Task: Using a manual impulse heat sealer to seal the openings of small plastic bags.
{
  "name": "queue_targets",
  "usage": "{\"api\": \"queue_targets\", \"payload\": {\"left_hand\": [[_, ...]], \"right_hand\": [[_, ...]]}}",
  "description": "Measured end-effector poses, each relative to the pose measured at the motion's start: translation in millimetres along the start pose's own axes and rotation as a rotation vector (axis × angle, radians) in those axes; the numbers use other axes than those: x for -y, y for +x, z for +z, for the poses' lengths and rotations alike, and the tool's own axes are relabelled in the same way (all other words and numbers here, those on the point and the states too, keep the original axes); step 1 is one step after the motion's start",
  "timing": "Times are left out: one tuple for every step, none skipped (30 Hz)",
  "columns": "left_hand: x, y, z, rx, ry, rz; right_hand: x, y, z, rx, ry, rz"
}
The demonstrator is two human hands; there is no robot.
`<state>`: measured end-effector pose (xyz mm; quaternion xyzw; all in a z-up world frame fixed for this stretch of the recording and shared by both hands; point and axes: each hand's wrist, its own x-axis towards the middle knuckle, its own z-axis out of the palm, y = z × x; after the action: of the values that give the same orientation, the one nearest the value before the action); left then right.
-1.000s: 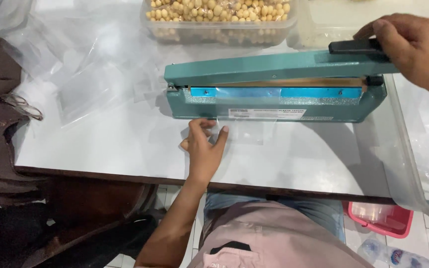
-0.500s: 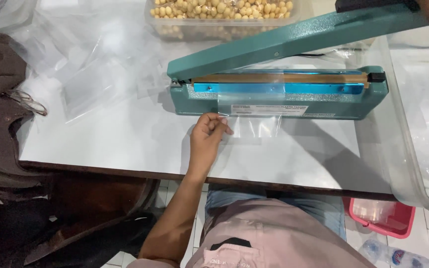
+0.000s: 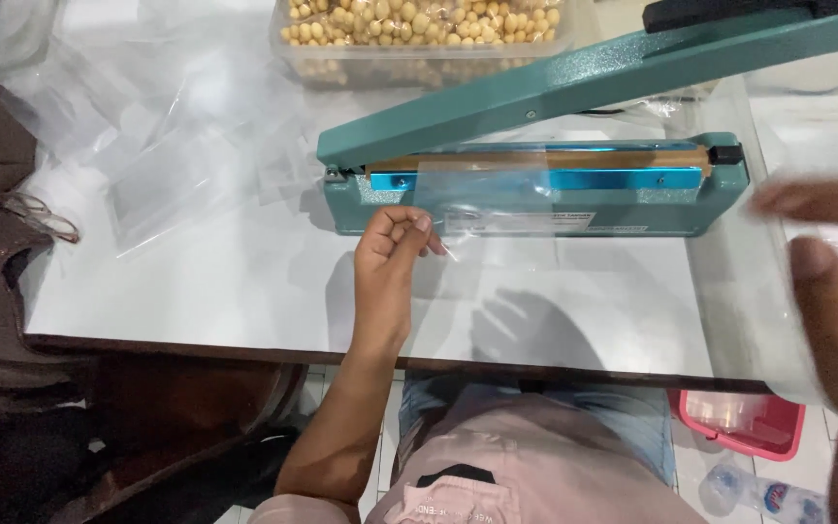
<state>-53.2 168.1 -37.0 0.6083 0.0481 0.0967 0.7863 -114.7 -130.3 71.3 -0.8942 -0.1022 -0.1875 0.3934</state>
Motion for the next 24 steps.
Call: {"api": "queue_targets", "payload": {"left_hand": [[-2.9,2.0,2.6,0.002,0.000,0.001],[-6.1,2.9,4.5,-0.012,-0.016,0.001],[-9.3,3.6,6.4,-0.026,-0.032,0.000],[-10.9,4.8,7.8,-0.028,-0.030,0.001],[-12.5,5.9,9.3,-0.036,-0.053,0.002],[-14.1,7.3,11.0,-0.044,-0.077,0.004],[-16.4,6.0,11.0,-0.046,-0.076,0.005],[-18.8,5.2,11.0,-0.040,-0.097,0.056],[-21.3,4.6,11.0,-0.035,-0.118,0.108],[-23.9,1.7,12.2,-0.036,-0.117,0.106],[-26.4,-1.4,13.1,0.044,-0.102,0.151],[-28.7,-4.6,13.8,0.120,-0.087,0.200],[-23.4,-9.2,11.6,0.114,-0.087,0.203],[-18.1,-13.1,9.9,0.273,-0.053,0.291],[-12.9,-16.7,8.3,0.432,-0.017,0.380],[-13.9,-19.0,8.1,0.432,-0.017,0.379],[-14.8,-21.2,7.9,0.532,0.006,0.427],[-15.3,-23.7,8.0,0.633,0.028,0.474],[-11.6,-22.8,6.5,0.633,0.028,0.473],[-7.7,-22.8,4.8,0.649,0.118,0.463],[-3.5,-22.8,3.3,0.665,0.208,0.453],[1.1,-21.7,1.7,0.667,0.208,0.451],[5.7,-20.6,0.2,0.657,0.278,0.443],[10.0,-19.3,-1.5,0.645,0.348,0.436]], "right_hand": [[12.7,0.9,4.1,-0.002,-0.001,0.000],[25.8,1.1,8.2,0.020,0.025,0.113],[39.0,1.3,12.3,0.042,0.050,0.226],[18.5,1.9,20.4,0.043,0.052,0.225],[-1.9,2.5,28.5,0.088,0.194,0.133],[-22.4,3.5,36.5,0.133,0.336,0.039],[-27.5,4.9,43.0,0.133,0.337,0.038],[-32.4,6.4,49.6,0.143,0.403,0.078],[-37.3,8.1,56.2,0.152,0.469,0.119],[-41.5,9.1,62.0,0.154,0.470,0.120],[-45.6,9.8,68.0,0.182,0.516,0.129],[-50.0,11.6,74.4,0.215,0.564,0.132],[-50.2,12.8,79.6,0.220,0.565,0.129],[-50.5,14.1,84.6,0.257,0.620,0.243],[-50.8,15.5,89.5,0.293,0.673,0.359],[-53.6,15.8,93.1,0.293,0.674,0.359],[-56.5,16.2,96.7,0.414,0.855,0.385],[-59.8,16.3,100.1,0.536,1.035,0.412],[-61.5,16.9,101.4,0.536,1.035,0.413],[-63.1,17.3,102.4,0.498,1.175,0.329],[-64.9,17.7,103.3,0.457,1.314,0.243],[-67.2,18.8,103.7,0.454,1.314,0.245],[-69.6,19.8,103.9,0.375,1.269,0.274],[-71.7,21.4,104.4,0.297,1.224,0.303]]}}
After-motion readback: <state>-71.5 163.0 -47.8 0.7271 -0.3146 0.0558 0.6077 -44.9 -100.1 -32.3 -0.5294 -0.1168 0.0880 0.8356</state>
